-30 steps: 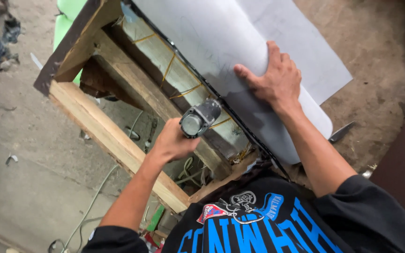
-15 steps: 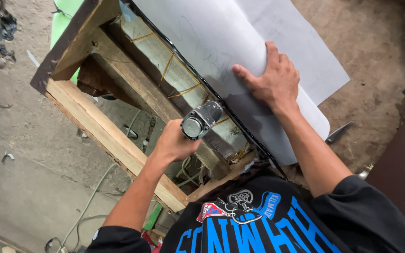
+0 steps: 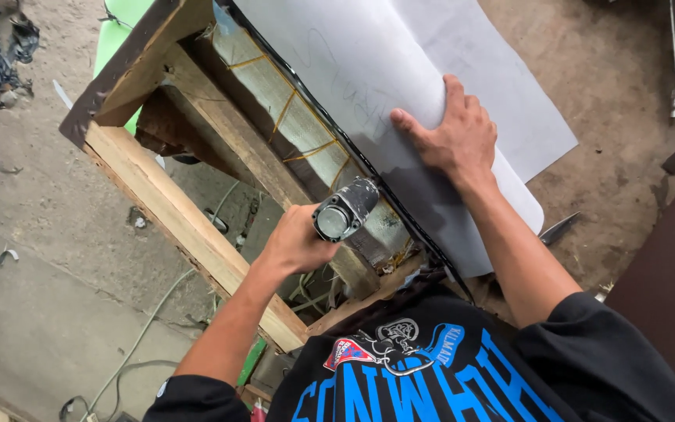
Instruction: The person uses a pneumatic staple gun to attach a brown fabric strip to the underside of a chair seat. They pull the fabric taut with one hand while firing staples with the other, working along the wooden frame of the chair.
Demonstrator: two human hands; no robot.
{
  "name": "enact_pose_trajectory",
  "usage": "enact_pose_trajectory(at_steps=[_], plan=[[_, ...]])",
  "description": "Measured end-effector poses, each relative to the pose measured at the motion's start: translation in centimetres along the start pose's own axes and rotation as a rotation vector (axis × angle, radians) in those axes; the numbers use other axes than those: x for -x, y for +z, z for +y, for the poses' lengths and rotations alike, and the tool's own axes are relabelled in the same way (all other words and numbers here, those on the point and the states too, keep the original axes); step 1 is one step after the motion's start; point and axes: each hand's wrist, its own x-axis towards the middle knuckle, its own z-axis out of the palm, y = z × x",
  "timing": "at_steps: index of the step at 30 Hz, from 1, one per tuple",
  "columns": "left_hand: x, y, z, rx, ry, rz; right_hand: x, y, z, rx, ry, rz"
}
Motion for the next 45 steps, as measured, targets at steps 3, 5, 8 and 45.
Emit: enact_pose_trajectory(at_steps=[3, 5, 8, 45], plan=[[0.0, 0.1, 0.1, -0.010, -0.009, 0.018, 0.0, -0.1, -0.1, 0.004, 0.000, -0.010], [-0.1, 0.0, 0.2, -0.021, 0.002, 0.034, 0.0, -0.1, -0.1, 0.012, -0.003, -0.016], [-0.4, -0.2, 0.4, -0.034, -0.045, 0.021, -0.1, 0.0, -0.1, 0.005, 0.008, -0.009], [-2.1, -3.1, -1.8, -0.096, -0.110, 0.198, -0.1, 1.4, 1.2, -0.047, -0.029, 0.109]])
